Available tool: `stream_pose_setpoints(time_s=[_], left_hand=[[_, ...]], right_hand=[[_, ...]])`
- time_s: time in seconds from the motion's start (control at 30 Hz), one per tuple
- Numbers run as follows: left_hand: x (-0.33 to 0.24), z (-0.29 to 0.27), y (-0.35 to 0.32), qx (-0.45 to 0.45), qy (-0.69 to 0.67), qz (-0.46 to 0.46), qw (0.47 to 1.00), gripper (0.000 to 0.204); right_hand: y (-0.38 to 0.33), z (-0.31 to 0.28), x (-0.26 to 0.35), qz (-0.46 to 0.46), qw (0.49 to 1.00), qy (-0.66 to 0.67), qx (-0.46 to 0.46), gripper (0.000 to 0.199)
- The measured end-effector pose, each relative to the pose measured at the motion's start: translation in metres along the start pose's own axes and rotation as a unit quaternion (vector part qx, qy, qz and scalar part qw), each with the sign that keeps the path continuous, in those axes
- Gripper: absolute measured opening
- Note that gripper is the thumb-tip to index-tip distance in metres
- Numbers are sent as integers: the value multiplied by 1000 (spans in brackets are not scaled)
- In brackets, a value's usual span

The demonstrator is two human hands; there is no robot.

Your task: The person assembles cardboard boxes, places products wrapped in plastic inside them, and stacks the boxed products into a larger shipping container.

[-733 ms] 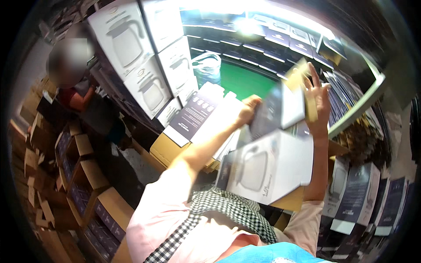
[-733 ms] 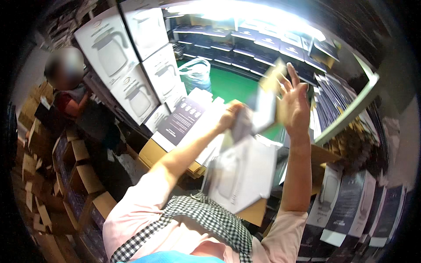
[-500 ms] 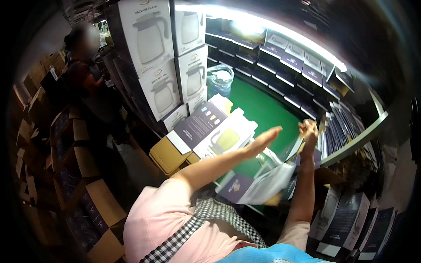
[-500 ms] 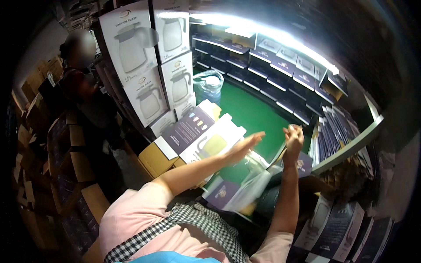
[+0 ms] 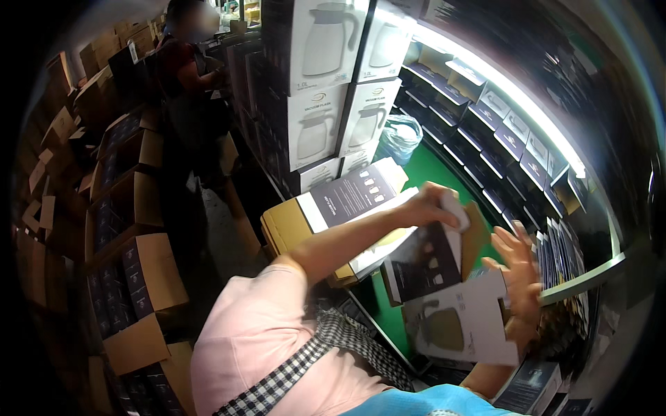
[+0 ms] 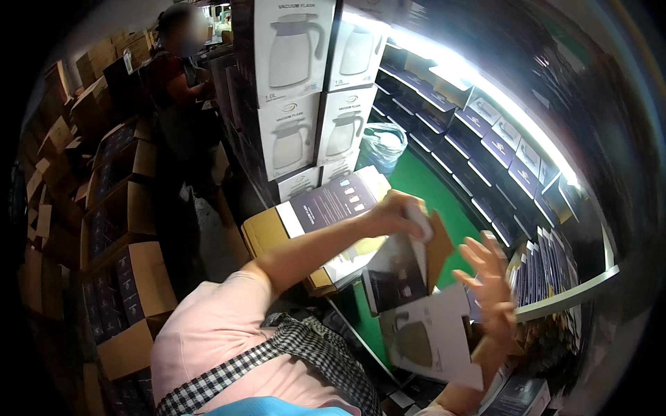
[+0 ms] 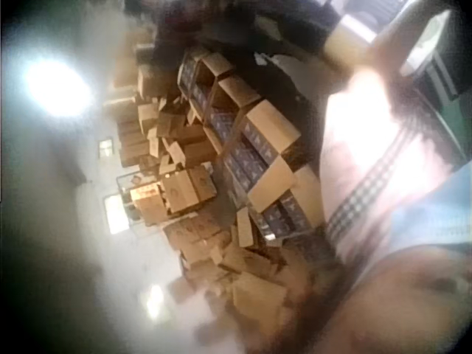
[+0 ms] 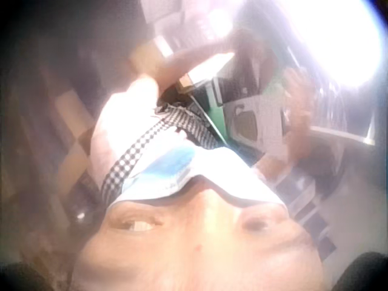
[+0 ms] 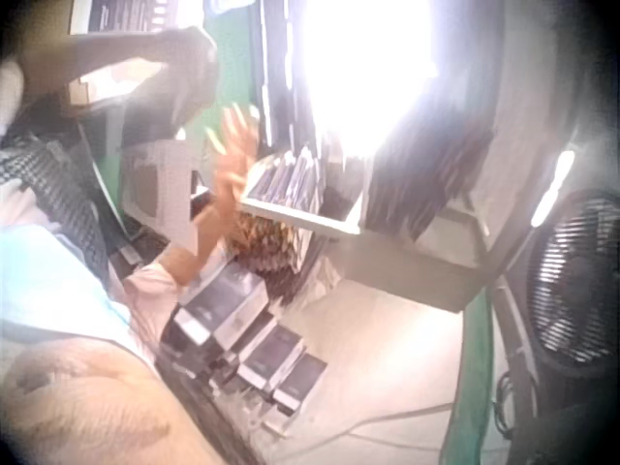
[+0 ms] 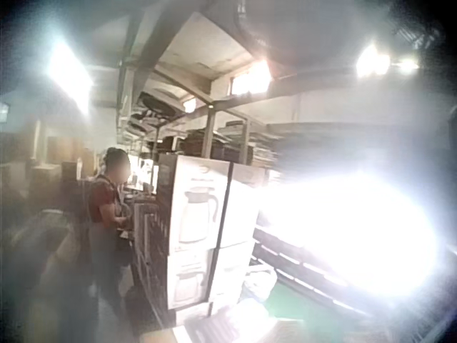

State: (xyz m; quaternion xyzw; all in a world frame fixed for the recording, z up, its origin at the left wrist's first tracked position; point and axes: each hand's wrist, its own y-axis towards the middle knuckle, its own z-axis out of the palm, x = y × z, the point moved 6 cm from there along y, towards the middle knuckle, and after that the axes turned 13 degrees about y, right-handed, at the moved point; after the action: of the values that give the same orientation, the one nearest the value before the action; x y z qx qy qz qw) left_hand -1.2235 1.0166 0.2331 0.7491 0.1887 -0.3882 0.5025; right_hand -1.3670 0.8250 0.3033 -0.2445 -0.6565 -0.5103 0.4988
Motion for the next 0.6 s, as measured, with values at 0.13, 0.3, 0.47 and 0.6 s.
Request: stream_pose_setpoints(time_s=[0.13, 0.3, 0.47, 0.6], left_hand=[[39, 50, 33, 20, -93, -15, 995, 42], [26, 129, -14, 9, -94, -113, 989, 111], [-6, 113, -5, 35, 2, -136, 990, 98], [25, 77, 13, -36, -81, -112, 990, 80]], right_hand=[[1, 55, -30, 45, 998, -8, -43, 99], [-40, 29, -74, 8, 997, -23, -78, 107], [-49, 42, -85, -52, 994, -64, -74, 105], [-28, 62, -104, -42, 973, -192, -122, 50]])
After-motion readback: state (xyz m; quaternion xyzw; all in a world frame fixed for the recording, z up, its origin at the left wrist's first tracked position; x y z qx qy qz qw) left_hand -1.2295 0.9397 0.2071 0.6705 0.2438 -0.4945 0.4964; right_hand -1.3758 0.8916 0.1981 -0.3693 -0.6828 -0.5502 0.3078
